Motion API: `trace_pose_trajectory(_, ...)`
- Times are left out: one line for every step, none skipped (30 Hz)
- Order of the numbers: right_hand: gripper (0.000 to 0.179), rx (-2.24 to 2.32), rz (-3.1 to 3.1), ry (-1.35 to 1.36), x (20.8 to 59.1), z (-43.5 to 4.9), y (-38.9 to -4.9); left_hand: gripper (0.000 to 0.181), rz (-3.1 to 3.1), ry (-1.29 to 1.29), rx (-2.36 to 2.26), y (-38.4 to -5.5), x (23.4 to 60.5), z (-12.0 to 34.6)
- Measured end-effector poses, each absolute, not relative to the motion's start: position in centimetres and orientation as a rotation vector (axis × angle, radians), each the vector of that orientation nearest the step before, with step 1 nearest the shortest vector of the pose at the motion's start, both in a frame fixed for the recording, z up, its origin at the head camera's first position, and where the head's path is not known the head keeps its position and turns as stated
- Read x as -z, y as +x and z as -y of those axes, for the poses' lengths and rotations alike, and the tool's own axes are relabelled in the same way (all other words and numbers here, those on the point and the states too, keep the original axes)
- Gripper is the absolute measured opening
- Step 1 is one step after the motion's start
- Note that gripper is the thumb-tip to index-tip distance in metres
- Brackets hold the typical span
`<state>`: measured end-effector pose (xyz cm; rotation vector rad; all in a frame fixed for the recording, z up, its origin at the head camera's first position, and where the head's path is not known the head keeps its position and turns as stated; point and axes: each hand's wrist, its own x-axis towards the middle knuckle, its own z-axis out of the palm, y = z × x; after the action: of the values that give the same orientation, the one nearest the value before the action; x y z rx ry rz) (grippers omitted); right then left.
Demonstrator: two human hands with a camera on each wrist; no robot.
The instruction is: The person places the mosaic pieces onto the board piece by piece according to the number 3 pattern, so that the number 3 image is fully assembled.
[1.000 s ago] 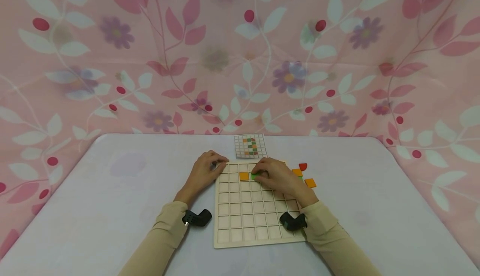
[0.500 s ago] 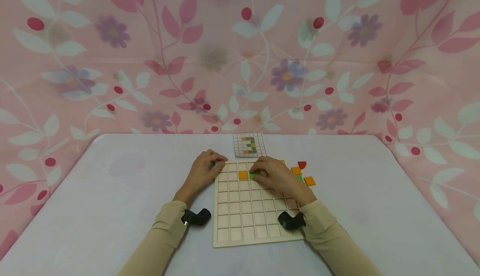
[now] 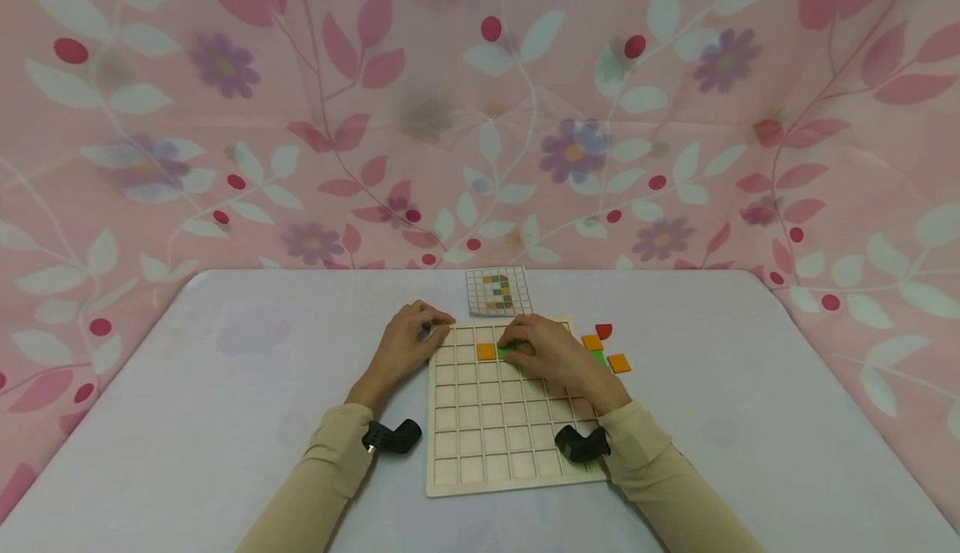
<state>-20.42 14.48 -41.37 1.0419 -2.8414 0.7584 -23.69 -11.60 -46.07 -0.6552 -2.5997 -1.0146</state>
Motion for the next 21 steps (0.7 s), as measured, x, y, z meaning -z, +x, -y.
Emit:
trace_pose_trajectory(0.015,-0.764,2.840,1.044,41.36,-14.46,-20.41,0.013,2.600,-0.654,1.016,-23.69,46.08,11.62)
trace_pose_trajectory(0.015,-0.770,2.838,1.045,41.35,-14.45,-20.40,0.013,2.599,-0.655,1.016,-23.68,46.08,11.65)
trace_pose_trajectory(0.014,-0.779,2.839,1.045,41.36,-14.43,-20.41,0.013,2.599,-0.653,1.014,-23.67,46.08,11.67)
trace_pose_trajectory(0.014,-0.784,2.841,1.040,41.34,-14.40,-20.42,0.013,2.600,-0.653,1.014,-23.67,46.07,11.69)
trace_pose_trajectory(0.014,-0.783,2.840,1.038,41.35,-14.39,-20.43,0.013,2.601,-0.653,1.015,-23.66,46.05,11.70)
trace_pose_trajectory(0.014,-0.785,2.839,1.037,41.36,-14.39,-20.43,0.013,2.601,-0.653,1.014,-23.65,46.05,11.70)
trace_pose_trajectory(0.014,-0.782,2.838,1.037,41.38,-14.39,-20.44,0.013,2.604,-0.653,1.015,-23.66,46.05,11.71)
trace_pose_trajectory(0.014,-0.781,2.840,1.033,41.39,-14.39,-20.44,0.013,2.603,-0.654,1.016,-23.66,46.04,11.71)
trace_pose_trajectory(0.014,-0.778,2.841,1.032,41.42,-14.39,-20.44,0.013,2.602,-0.655,1.015,-23.66,46.04,11.70)
trace_pose_trajectory(0.014,-0.777,2.843,1.028,41.43,-14.41,-20.43,0.013,2.600,-0.655,1.017,-23.65,46.02,11.70)
trace_pose_trajectory(0.014,-0.779,2.845,1.027,41.44,-14.43,-20.42,0.013,2.598,-0.656,1.018,-23.65,46.02,11.69)
trace_pose_trajectory(0.014,-0.783,2.844,1.029,41.45,-14.44,-20.41,0.013,2.594,-0.658,1.020,-23.63,46.01,11.68)
trace_pose_trajectory(0.014,-0.780,2.845,1.030,41.45,-14.45,-20.39,0.013,2.591,-0.659,1.023,-23.63,46.01,11.67)
trace_pose_trajectory(0.014,-0.780,2.846,1.030,41.47,-14.48,-20.39,0.013,2.590,-0.658,1.025,-23.61,45.99,11.66)
trace_pose_trajectory(0.014,-0.782,2.844,1.032,41.48,-14.49,-20.39,0.013,2.588,-0.658,1.026,-23.59,45.98,11.63)
trace_pose_trajectory(0.014,-0.783,2.842,1.035,41.47,-14.51,-20.37,0.013,2.588,-0.657,1.028,-23.58,45.97,11.61)
trace_pose_trajectory(0.014,-0.782,2.842,1.035,41.48,-14.54,-20.37,0.013,2.589,-0.656,1.026,-23.58,45.97,11.60)
trace_pose_trajectory(0.014,-0.783,2.839,1.039,41.48,-14.57,-20.36,0.013,2.588,-0.657,1.027,-23.57,45.96,11.58)
trace_pose_trajectory(0.015,-0.780,2.839,1.039,41.47,-14.59,-20.37,0.013,2.590,-0.655,1.027,-23.58,45.95,11.55)
trace_pose_trajectory(0.014,-0.786,2.838,1.040,41.46,-14.61,-20.39,0.013,2.589,-0.654,1.026,-23.60,45.95,11.53)
trace_pose_trajectory(0.014,-0.792,2.835,1.041,41.44,-14.62,-20.41,0.013,2.588,-0.655,1.027,-23.62,45.95,11.51)
